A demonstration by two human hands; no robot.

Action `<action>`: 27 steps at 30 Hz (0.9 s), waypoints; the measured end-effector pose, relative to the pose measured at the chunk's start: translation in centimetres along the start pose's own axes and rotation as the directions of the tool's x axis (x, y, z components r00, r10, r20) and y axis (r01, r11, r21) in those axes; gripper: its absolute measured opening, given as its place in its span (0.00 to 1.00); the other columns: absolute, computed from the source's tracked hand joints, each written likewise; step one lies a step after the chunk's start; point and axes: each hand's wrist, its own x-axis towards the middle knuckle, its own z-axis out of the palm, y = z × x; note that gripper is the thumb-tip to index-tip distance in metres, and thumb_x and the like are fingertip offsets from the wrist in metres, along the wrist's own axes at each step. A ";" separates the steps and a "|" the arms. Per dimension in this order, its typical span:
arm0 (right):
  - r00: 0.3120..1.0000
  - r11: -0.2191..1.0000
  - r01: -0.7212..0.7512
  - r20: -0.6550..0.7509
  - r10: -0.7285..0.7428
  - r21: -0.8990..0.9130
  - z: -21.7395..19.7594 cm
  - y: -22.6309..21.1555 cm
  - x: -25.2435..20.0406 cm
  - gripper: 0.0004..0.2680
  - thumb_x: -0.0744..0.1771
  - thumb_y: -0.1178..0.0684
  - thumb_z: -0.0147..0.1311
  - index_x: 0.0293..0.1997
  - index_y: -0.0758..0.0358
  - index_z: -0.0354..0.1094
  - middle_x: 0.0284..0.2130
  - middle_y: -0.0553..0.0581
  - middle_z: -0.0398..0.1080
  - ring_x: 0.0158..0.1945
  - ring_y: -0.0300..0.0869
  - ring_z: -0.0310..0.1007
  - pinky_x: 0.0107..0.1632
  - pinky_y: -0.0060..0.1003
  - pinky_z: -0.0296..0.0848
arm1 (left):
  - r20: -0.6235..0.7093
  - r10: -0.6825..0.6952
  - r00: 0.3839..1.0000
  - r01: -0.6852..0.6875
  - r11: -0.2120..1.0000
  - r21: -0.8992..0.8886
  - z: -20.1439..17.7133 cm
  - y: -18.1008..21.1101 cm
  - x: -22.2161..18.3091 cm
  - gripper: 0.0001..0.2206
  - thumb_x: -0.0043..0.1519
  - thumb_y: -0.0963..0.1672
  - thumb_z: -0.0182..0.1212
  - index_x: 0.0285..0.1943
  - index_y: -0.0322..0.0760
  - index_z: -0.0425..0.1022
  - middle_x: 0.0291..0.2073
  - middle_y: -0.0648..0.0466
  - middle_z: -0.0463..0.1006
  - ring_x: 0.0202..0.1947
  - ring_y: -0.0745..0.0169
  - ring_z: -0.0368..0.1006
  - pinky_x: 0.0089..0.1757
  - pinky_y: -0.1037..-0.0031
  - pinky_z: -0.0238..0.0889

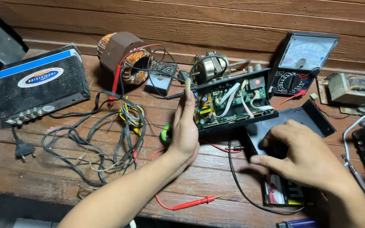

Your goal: Disassembling a small electronic device by prying open the plastic casing with a screwdriver and removing the internal circuit board.

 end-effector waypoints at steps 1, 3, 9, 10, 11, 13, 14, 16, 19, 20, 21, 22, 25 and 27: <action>1.000 1.000 -0.001 0.001 0.001 0.001 0.5 0.0 0.1 0.16 0.56 0.29 0.69 0.31 0.45 0.78 0.27 0.47 0.73 0.37 0.40 0.75 0.45 0.35 0.71 | 0.000 -0.001 1.000 0.001 1.000 0.001 0.0 0.2 -0.1 0.32 0.61 0.55 0.50 0.74 0.40 0.61 0.75 0.53 0.62 0.75 0.66 0.56 0.69 0.75 0.45; 0.974 0.981 0.175 -0.130 -0.186 -0.089 1.7 0.1 0.1 0.17 0.63 0.33 0.62 0.24 0.52 0.63 0.22 0.52 0.65 0.30 0.49 0.67 0.39 0.43 0.65 | 0.000 0.013 1.000 -0.013 0.999 0.036 0.1 0.4 -0.2 0.33 0.61 0.56 0.49 0.75 0.41 0.61 0.76 0.54 0.60 0.76 0.66 0.53 0.70 0.73 0.42; 0.825 0.891 0.338 -0.359 -0.436 -0.304 1.6 -0.7 -0.6 0.12 0.65 0.48 0.57 0.24 0.56 0.56 0.20 0.55 0.61 0.29 0.52 0.60 0.33 0.45 0.59 | -0.055 0.011 0.998 -0.014 0.999 -0.053 0.5 0.3 0.0 0.35 0.60 0.56 0.48 0.75 0.37 0.59 0.75 0.51 0.62 0.74 0.63 0.57 0.67 0.72 0.50; 0.839 0.902 0.308 -0.362 -0.407 -0.303 1.5 -1.0 -0.9 0.12 0.65 0.48 0.57 0.24 0.56 0.56 0.20 0.55 0.61 0.29 0.52 0.60 0.33 0.45 0.59 | -0.029 -0.010 1.000 0.008 0.999 -0.049 0.6 0.3 -0.1 0.35 0.60 0.56 0.48 0.75 0.37 0.59 0.75 0.51 0.62 0.74 0.63 0.57 0.67 0.72 0.50; 0.817 0.890 0.326 -0.380 -0.435 -0.318 1.4 -1.2 -1.2 0.12 0.64 0.50 0.59 0.25 0.57 0.56 0.21 0.54 0.60 0.29 0.52 0.60 0.33 0.45 0.58 | 0.018 0.061 0.998 -0.059 0.995 -0.075 0.6 0.3 -0.1 0.35 0.62 0.57 0.47 0.77 0.39 0.53 0.77 0.51 0.54 0.76 0.63 0.50 0.68 0.70 0.46; 0.796 0.881 0.335 -0.400 -0.454 -0.334 1.1 -1.4 -1.3 0.12 0.62 0.51 0.60 0.25 0.58 0.56 0.21 0.54 0.59 0.29 0.51 0.59 0.32 0.45 0.58 | 0.071 0.128 0.989 -0.121 0.987 -0.106 0.4 0.1 -0.1 0.36 0.63 0.57 0.47 0.79 0.42 0.47 0.79 0.52 0.47 0.78 0.62 0.44 0.69 0.67 0.42; 0.786 0.877 0.318 -0.417 -0.457 -0.361 0.9 -1.2 -1.3 0.12 0.62 0.51 0.62 0.26 0.57 0.57 0.22 0.54 0.60 0.30 0.52 0.60 0.32 0.45 0.58 | 0.082 0.177 0.981 -0.167 0.979 -0.120 0.3 -0.1 0.1 0.34 0.66 0.55 0.44 0.79 0.40 0.46 0.79 0.52 0.45 0.78 0.64 0.41 0.70 0.68 0.39; 0.777 0.875 0.296 -0.436 -0.453 -0.383 0.5 -0.8 -1.4 0.12 0.61 0.52 0.63 0.26 0.57 0.57 0.23 0.54 0.60 0.30 0.52 0.60 0.31 0.46 0.58 | 0.097 0.221 0.970 -0.208 0.969 -0.131 0.5 0.0 0.0 0.32 0.69 0.54 0.42 0.79 0.39 0.45 0.79 0.52 0.43 0.78 0.65 0.38 0.71 0.68 0.36; 0.783 0.865 0.166 -0.469 -0.408 -0.474 -0.6 0.2 -1.6 0.11 0.64 0.51 0.61 0.27 0.56 0.59 0.24 0.55 0.63 0.31 0.52 0.63 0.33 0.46 0.63 | 0.035 0.050 0.998 -0.039 0.967 -0.254 1.3 1.0 -0.5 0.33 0.64 0.53 0.46 0.79 0.42 0.50 0.71 0.47 0.66 0.70 0.58 0.64 0.64 0.64 0.61; 0.776 0.857 0.084 -0.506 -0.377 -0.509 -0.8 0.6 -1.7 0.11 0.66 0.51 0.60 0.27 0.56 0.59 0.24 0.54 0.63 0.31 0.50 0.63 0.33 0.44 0.62 | 0.023 0.020 1.000 -0.013 0.961 -0.277 1.5 1.2 -0.6 0.33 0.63 0.53 0.46 0.78 0.41 0.54 0.69 0.47 0.69 0.68 0.57 0.67 0.64 0.63 0.63; 0.765 0.843 0.001 -0.542 -0.348 -0.538 -1.0 1.0 -1.8 0.11 0.68 0.52 0.60 0.27 0.56 0.59 0.25 0.53 0.62 0.31 0.49 0.63 0.32 0.43 0.62 | 0.012 -0.009 1.000 0.012 0.953 -0.302 1.6 1.3 -0.7 0.33 0.62 0.53 0.46 0.77 0.40 0.57 0.67 0.46 0.71 0.66 0.57 0.69 0.63 0.62 0.65; 0.765 0.844 0.008 -0.540 -0.350 -0.536 -1.2 1.8 -1.8 0.11 0.68 0.52 0.60 0.27 0.56 0.59 0.25 0.53 0.62 0.31 0.49 0.63 0.32 0.43 0.62 | 0.005 -0.008 1.000 0.009 0.954 -0.299 1.2 0.9 -0.4 0.33 0.62 0.53 0.46 0.77 0.40 0.57 0.67 0.46 0.71 0.66 0.57 0.69 0.63 0.62 0.65; 0.742 0.779 -0.138 -0.585 -0.328 -0.612 -1.5 4.5 -1.9 0.11 0.70 0.51 0.61 0.30 0.55 0.63 0.29 0.53 0.66 0.34 0.48 0.65 0.35 0.41 0.63 | 0.056 0.142 0.988 -0.142 0.990 -0.007 0.6 0.4 -0.1 0.34 0.65 0.56 0.44 0.79 0.42 0.48 0.80 0.54 0.45 0.79 0.64 0.39 0.70 0.69 0.36; 0.713 0.774 -0.268 -0.659 -0.241 -0.573 -1.6 6.6 -2.2 0.14 0.76 0.48 0.63 0.36 0.56 0.62 0.33 0.55 0.66 0.40 0.51 0.66 0.42 0.43 0.64 | 0.156 -0.029 0.987 0.007 0.990 0.142 0.8 1.4 -0.8 0.36 0.61 0.59 0.43 0.79 0.50 0.49 0.79 0.53 0.50 0.78 0.61 0.46 0.69 0.68 0.41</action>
